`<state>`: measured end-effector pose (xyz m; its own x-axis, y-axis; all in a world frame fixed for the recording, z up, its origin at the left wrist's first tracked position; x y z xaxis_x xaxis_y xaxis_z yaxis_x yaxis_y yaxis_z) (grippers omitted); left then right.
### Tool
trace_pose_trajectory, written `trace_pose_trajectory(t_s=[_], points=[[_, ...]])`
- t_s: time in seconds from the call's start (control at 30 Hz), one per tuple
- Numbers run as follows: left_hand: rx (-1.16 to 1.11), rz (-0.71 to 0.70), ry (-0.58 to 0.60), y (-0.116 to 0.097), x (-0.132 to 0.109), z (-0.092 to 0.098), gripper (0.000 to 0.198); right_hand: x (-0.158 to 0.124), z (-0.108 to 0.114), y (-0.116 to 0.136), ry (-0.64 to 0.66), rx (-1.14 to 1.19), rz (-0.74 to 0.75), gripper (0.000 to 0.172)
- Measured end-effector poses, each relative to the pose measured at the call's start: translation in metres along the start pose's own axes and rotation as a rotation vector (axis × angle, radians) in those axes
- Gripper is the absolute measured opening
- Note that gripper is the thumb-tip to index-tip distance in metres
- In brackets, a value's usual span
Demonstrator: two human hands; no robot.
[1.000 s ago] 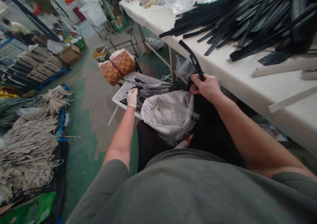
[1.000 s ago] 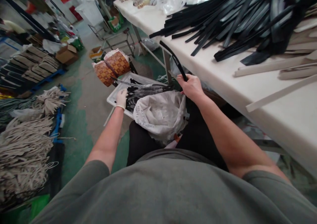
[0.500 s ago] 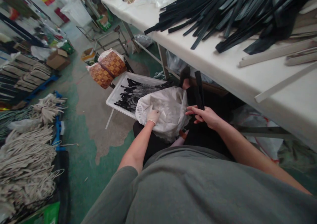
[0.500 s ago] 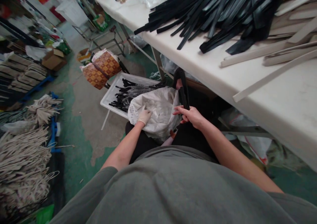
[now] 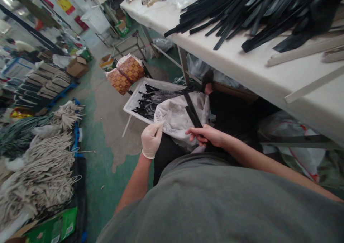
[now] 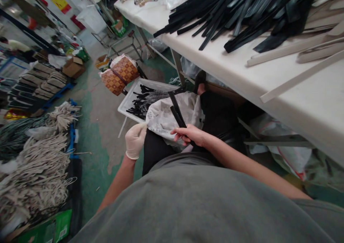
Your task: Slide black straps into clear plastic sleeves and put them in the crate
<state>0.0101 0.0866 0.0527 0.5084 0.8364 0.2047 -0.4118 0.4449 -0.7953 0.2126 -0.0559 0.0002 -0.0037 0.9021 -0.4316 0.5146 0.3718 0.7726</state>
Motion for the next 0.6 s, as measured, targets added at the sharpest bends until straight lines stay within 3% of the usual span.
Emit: trace_pose_trajectory(t_s=[0.13, 0.23, 0.33, 0.43, 0.5, 0.6], points=[[0.022, -0.158, 0.188, -0.022, -0.034, -0.006, 0.021, 0.002, -0.032, -0.001, 0.137, -0.018, -0.009, 0.042], [0.081, -0.250, 0.363, -0.028, -0.047, -0.013, 0.023, 0.007, -0.039, 0.004, 0.037, -0.081, 0.008, 0.044], [0.049, -0.236, 0.392, -0.028, -0.053, -0.015, 0.021, 0.009, -0.037, 0.013, -0.094, -0.159, 0.057, 0.039], [-0.116, -0.077, 0.302, -0.024, -0.055, -0.016, 0.027, 0.006, -0.031, 0.023, -0.212, -0.263, 0.144, 0.024], [-0.300, 0.133, 0.252, -0.020, -0.053, -0.020, 0.038, 0.003, -0.029, 0.030, -0.273, -0.357, 0.198, 0.016], [-0.525, 0.471, 0.388, -0.019, -0.048, -0.035, 0.042, -0.001, -0.029, 0.036, -0.271, -0.464, 0.234, 0.011]])
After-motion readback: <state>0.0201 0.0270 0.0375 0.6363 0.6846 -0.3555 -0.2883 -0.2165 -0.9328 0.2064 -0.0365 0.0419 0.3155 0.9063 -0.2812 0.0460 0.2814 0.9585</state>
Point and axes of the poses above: each hand's wrist, its own x-axis towards the middle knuckle, its own z-axis out of the back of the hand, y = z × x, the point moved 2 cm from there along x, towards the middle knuckle, and after that the axes turned 6 degrees about z, right-handed, at the moved point
